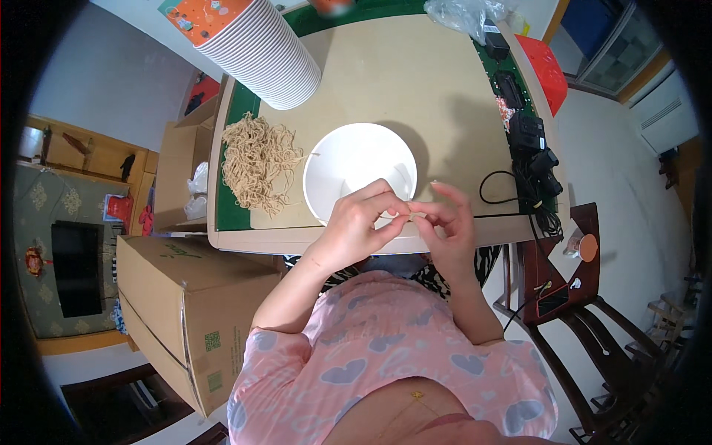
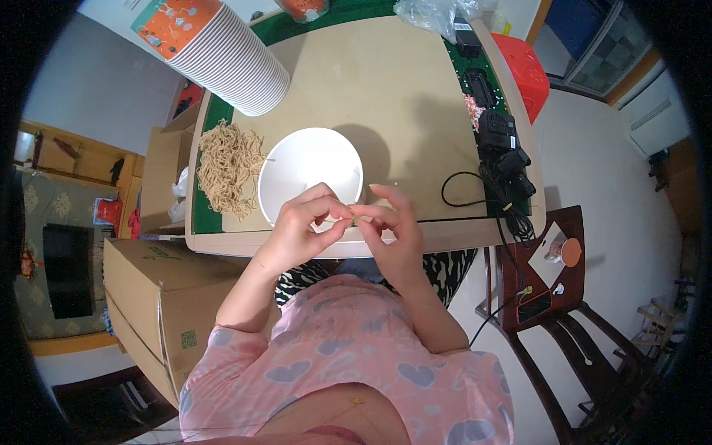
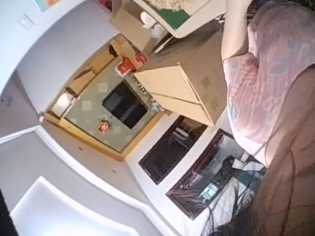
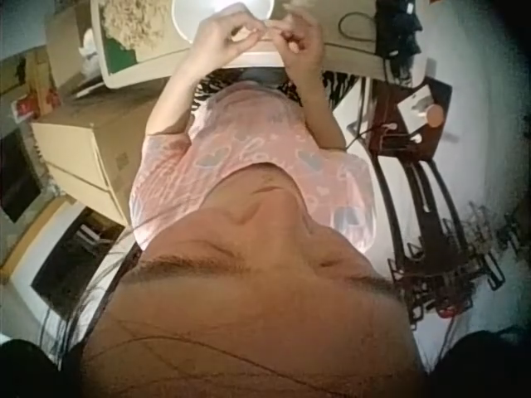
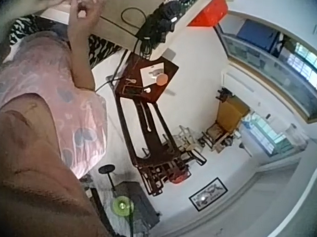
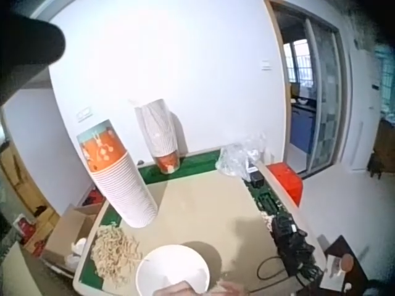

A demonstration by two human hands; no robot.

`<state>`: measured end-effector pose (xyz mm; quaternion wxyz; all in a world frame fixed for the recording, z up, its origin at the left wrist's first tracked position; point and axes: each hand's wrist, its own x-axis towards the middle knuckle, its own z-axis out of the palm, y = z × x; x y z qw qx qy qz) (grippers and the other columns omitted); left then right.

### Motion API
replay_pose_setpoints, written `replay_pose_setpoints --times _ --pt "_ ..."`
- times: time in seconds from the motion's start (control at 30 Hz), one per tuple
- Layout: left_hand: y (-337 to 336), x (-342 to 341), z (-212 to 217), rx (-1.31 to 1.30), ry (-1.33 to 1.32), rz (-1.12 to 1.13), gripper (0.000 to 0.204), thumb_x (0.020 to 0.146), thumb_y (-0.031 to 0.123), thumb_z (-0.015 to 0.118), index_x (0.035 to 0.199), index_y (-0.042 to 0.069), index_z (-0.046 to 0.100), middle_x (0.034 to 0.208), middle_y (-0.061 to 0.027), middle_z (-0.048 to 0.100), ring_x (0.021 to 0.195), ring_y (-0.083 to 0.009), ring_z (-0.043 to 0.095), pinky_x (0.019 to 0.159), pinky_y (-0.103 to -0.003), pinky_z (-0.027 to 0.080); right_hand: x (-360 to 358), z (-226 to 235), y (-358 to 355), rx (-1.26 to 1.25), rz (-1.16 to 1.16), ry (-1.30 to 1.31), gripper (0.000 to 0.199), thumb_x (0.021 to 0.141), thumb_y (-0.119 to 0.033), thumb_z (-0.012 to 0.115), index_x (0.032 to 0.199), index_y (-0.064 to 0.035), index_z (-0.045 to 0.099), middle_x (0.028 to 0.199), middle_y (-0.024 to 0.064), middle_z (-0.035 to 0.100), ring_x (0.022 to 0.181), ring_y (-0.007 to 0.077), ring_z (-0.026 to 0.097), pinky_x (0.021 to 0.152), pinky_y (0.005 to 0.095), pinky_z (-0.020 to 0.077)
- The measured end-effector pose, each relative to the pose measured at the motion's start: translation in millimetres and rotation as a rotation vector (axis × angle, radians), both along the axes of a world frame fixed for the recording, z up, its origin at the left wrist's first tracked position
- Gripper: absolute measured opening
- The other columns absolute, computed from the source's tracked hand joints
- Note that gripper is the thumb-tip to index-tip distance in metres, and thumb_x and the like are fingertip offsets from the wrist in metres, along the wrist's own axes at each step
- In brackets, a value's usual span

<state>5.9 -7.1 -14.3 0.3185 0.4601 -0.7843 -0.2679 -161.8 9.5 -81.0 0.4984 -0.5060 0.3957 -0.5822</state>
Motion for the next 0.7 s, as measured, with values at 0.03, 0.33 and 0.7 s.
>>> replay_pose_setpoints --times 0.03,0.33,0.7 --pt "0 0 0 0.009 0.01 0.008 0.011 0.076 0.003 0.07 0.084 0.007 0.064 0.079 -0.0037 0.059 0.068 -0.018 0.062 0.054 -0.029 0.047 -1 -2 0 -0.053 -0.004 0.147 0.038 0.082 0.004 0.066 0.118 -0.0044 0.054 0.097 0.0047 0.069 0.076 0.0085 0.062 0.063 0.021 0.0485" --pt "1 0 2 0.035 0.077 0.05 0.013 0.075 -0.003 0.07 0.086 0.003 0.066 0.079 -0.0032 0.058 0.063 -0.0115 0.051 0.054 -0.024 0.041 7 8 -8 -0.275 -0.145 0.259 0.041 0.079 0.004 0.069 0.116 -0.0085 0.057 0.089 0.0003 0.068 0.065 0.0071 0.058 0.057 0.0213 0.047" --pt "11 -13 8 -0.128 -0.142 0.242 0.012 0.075 0.005 0.071 0.083 0.006 0.062 0.081 -0.0057 0.058 0.07 -0.0251 0.062 0.057 -0.036 0.05 9 14 -17 -0.168 -0.049 0.229 0.037 0.08 0.005 0.065 0.112 -0.0063 0.049 0.08 -0.002 0.062 0.062 0.0055 0.054 0.055 0.021 0.0441"
